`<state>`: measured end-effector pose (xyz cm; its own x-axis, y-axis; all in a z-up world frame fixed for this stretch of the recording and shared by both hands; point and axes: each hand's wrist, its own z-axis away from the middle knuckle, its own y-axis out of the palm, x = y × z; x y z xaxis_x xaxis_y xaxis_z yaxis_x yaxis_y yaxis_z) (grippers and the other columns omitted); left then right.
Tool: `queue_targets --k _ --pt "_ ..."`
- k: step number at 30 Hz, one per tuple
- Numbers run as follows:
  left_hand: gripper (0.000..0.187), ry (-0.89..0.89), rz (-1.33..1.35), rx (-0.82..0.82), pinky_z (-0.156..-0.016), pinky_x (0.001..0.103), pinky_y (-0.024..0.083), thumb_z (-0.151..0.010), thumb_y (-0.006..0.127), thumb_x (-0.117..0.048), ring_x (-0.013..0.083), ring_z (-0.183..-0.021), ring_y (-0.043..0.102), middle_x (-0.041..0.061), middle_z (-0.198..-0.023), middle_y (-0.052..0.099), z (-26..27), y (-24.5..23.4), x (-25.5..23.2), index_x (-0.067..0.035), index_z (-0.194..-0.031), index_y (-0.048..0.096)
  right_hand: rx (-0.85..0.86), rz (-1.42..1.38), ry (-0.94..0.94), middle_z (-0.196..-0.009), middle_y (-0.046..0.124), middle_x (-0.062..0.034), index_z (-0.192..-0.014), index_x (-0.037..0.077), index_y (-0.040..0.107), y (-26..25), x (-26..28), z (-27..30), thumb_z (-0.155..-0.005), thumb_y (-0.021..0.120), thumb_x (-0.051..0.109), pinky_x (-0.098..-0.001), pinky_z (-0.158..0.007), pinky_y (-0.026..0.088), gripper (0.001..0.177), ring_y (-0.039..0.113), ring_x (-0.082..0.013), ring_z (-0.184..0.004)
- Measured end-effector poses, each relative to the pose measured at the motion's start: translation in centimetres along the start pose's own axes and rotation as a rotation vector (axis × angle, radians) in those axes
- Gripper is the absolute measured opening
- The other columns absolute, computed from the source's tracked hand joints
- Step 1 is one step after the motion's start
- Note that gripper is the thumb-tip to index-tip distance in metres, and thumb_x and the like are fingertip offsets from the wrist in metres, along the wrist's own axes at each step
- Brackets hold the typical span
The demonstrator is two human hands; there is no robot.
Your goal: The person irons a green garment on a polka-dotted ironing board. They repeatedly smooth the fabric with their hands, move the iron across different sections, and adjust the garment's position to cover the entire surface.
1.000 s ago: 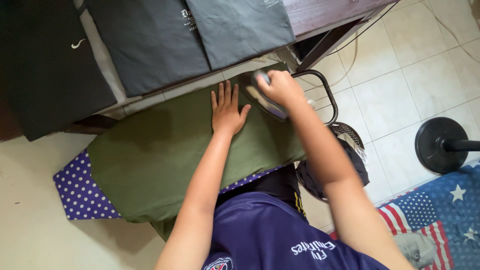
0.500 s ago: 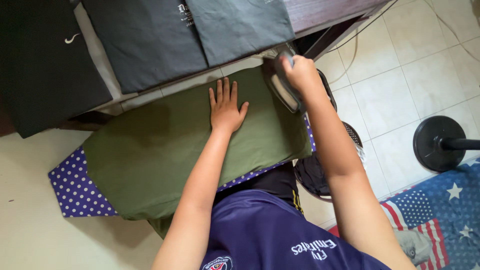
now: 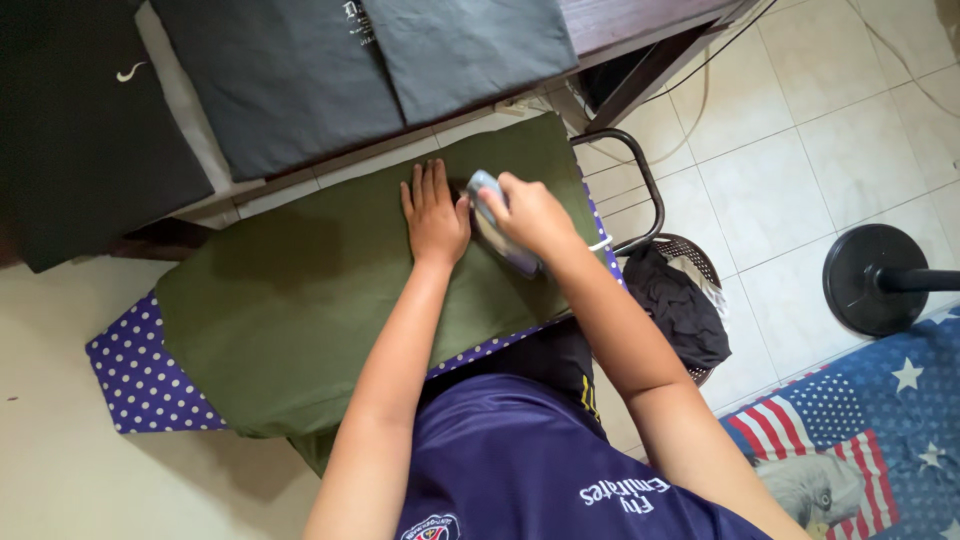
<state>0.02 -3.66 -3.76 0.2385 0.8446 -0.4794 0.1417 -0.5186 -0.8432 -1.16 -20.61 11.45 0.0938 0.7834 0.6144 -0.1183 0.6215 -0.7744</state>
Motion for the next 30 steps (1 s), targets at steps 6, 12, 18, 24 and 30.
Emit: queue_targets --k 6,12,18,24,30 --pt "0.062 0.162 -0.07 0.075 -0.125 0.06 0.023 -0.101 0.061 -0.047 0.0373 -0.149 0.035 0.02 -0.158 0.044 1.5 -2.3 -1.9 -0.007 -0.147 0.049 -0.113 -0.099 0.186 -0.09 0.073 -0.0236 -0.101 0.008 0.075 -1.0 -6.5 -1.3 -0.094 0.063 0.049 -0.0477 -0.076 0.055 0.044 0.072 -0.0414 -0.086" --pt "0.075 0.201 -0.141 0.248 -0.123 0.059 0.022 -0.096 0.062 -0.048 0.0391 -0.151 0.032 0.023 -0.161 0.038 6.5 -4.8 -3.8 -0.004 -0.154 0.044 -0.345 -0.056 0.151 -0.092 0.071 -0.0251 -0.103 0.003 0.072 -5.1 -14.0 -2.3 -0.106 0.057 0.047 -0.0472 -0.077 0.054 0.046 0.07 -0.0425 -0.087" --pt "0.087 0.214 -0.165 0.386 -0.12 0.066 0.011 -0.092 0.059 -0.055 0.0398 -0.155 0.017 0.022 -0.167 0.021 10.0 -6.3 -4.1 -0.002 -0.157 0.033 -0.181 -0.057 0.118 -0.079 0.068 -0.0247 -0.103 0.005 0.07 -6.0 -6.1 2.5 -0.103 0.058 0.039 -0.0478 -0.066 0.05 0.036 0.068 -0.0424 -0.073" --pt "0.086 0.26 0.069 0.004 -0.128 0.067 0.009 -0.104 0.053 -0.046 0.0439 -0.161 0.015 0.023 -0.171 0.019 13.0 -6.5 -2.8 0.005 -0.162 0.015 0.039 -0.041 0.028 -0.079 0.07 -0.0224 -0.102 0.01 0.071 -1.4 0.3 6.0 -0.098 0.06 0.043 -0.05 -0.065 0.053 0.035 0.068 -0.044 -0.073" --pt "0.082 0.268 0.171 -0.031 -0.129 0.065 0.014 -0.106 0.056 -0.037 0.0456 -0.16 0.017 0.027 -0.17 0.019 12.8 -6.6 -2.7 0.005 -0.163 0.015 0.279 0.098 -0.043 -0.075 0.072 -0.0192 -0.09 0.013 0.075 -1.1 0.1 6.7 -0.088 0.064 0.051 -0.0493 -0.066 0.055 0.04 0.07 -0.0416 -0.071"
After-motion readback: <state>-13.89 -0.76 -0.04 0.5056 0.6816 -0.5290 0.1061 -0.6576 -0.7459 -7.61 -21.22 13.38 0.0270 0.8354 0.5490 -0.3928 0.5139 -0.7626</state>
